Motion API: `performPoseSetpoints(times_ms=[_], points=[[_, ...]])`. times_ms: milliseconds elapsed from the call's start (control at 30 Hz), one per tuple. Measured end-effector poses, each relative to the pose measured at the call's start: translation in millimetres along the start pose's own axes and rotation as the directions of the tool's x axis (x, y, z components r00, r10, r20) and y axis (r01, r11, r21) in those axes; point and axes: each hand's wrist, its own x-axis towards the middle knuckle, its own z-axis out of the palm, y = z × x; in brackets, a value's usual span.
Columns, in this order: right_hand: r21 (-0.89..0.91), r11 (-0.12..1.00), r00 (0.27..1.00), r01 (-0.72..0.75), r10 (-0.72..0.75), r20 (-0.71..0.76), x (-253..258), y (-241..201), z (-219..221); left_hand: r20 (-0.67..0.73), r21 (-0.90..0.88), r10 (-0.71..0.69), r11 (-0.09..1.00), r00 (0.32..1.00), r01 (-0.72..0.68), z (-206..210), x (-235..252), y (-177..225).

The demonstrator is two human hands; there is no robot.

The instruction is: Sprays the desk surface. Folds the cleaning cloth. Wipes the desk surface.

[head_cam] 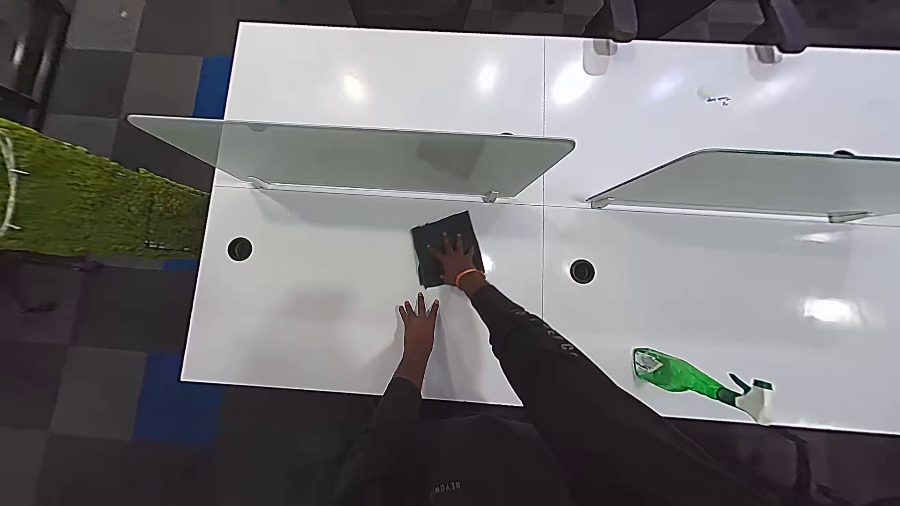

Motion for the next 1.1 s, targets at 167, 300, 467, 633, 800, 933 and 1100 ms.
performPoseSetpoints(times_ms=[167, 300, 467, 633, 800, 933, 1100], points=[[-0.009, 0.994, 0.992, 0.108, -0.107, 0.072, -56, 2, 46, -0.046, -0.084, 0.012, 0.996, 0.999, -0.016, 8, -16, -23], [0.043, 0.996, 0.997, 0.077, -0.078, 0.016, -92, 64, 52, -0.1, -0.135, -0.1, 0.987, 0.99, 0.086, 40, -65, -55], [0.124, 0.982, 0.986, -0.144, 0.152, -0.064, -140, 153, 57, -0.08, -0.17, -0.314, 0.94, 0.946, 0.297, 98, -147, -85], [0.129, 0.972, 0.977, -0.196, 0.205, -0.061, -182, 122, 90, 0.008, -0.145, -0.435, 0.89, 0.9, 0.432, 123, -183, -69], [0.064, 0.971, 0.96, 0.232, -0.239, 0.145, -246, 33, 164, -0.06, -0.193, -0.364, 0.918, 0.93, 0.347, 107, -181, -18], [-0.021, 0.925, 0.894, 0.379, -0.36, 0.268, -286, 44, 199, -0.085, -0.231, -0.285, 0.938, 0.955, 0.259, 91, -173, 23], [-0.023, 0.943, 0.922, 0.331, -0.318, 0.222, -326, 120, 211, -0.107, -0.236, -0.242, 0.948, 0.964, 0.212, 85, -174, 48]])
